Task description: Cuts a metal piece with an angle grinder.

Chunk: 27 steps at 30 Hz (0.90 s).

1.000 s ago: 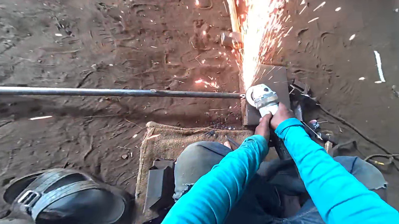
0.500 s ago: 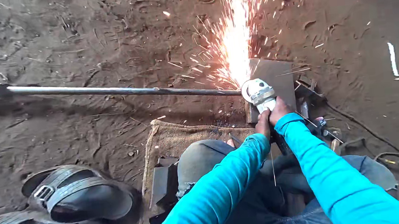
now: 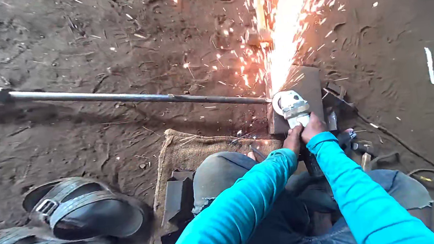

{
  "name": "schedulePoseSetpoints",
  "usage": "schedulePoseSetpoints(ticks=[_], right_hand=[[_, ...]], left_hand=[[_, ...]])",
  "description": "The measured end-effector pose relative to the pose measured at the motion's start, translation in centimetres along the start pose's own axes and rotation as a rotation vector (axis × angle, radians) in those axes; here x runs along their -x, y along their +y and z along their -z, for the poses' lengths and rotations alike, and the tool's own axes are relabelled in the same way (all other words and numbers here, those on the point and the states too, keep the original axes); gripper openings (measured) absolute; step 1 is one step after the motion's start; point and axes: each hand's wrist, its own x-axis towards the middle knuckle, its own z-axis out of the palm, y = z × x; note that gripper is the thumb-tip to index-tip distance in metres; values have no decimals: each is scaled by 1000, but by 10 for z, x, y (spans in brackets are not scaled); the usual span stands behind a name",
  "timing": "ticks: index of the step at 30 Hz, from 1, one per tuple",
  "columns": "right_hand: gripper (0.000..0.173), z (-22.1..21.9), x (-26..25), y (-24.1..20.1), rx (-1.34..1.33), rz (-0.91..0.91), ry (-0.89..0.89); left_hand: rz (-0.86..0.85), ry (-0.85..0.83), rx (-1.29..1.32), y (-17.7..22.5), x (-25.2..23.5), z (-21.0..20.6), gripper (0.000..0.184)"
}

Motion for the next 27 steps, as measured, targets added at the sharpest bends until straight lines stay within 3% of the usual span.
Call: schedulePoseSetpoints(ticks=[5, 8, 11, 14, 20, 24, 27], right_hand=[[79, -10, -13, -12, 2, 52, 25], [81, -16, -22, -17, -95, 93, 20], [90, -14, -27, -12, -129, 64, 44], [96, -2, -31, -22, -184, 106, 112], [99, 8, -18, -42, -278, 218, 91], [91, 37, 14, -15, -507, 194, -32], [90, 32, 11, 17, -708, 151, 16]], left_hand=[[-68, 38, 23, 5, -10, 10, 63], [-120, -31, -2, 16, -13, 20, 54], [-4, -217, -3, 27, -10, 21, 61], [-101, -329, -132, 48, -1, 29, 66], [-223, -314, -248, 63, 12, 51, 70], [-248, -377, -534, 61, 15, 65, 57], [-291, -538, -789, 74, 13, 71, 50]])
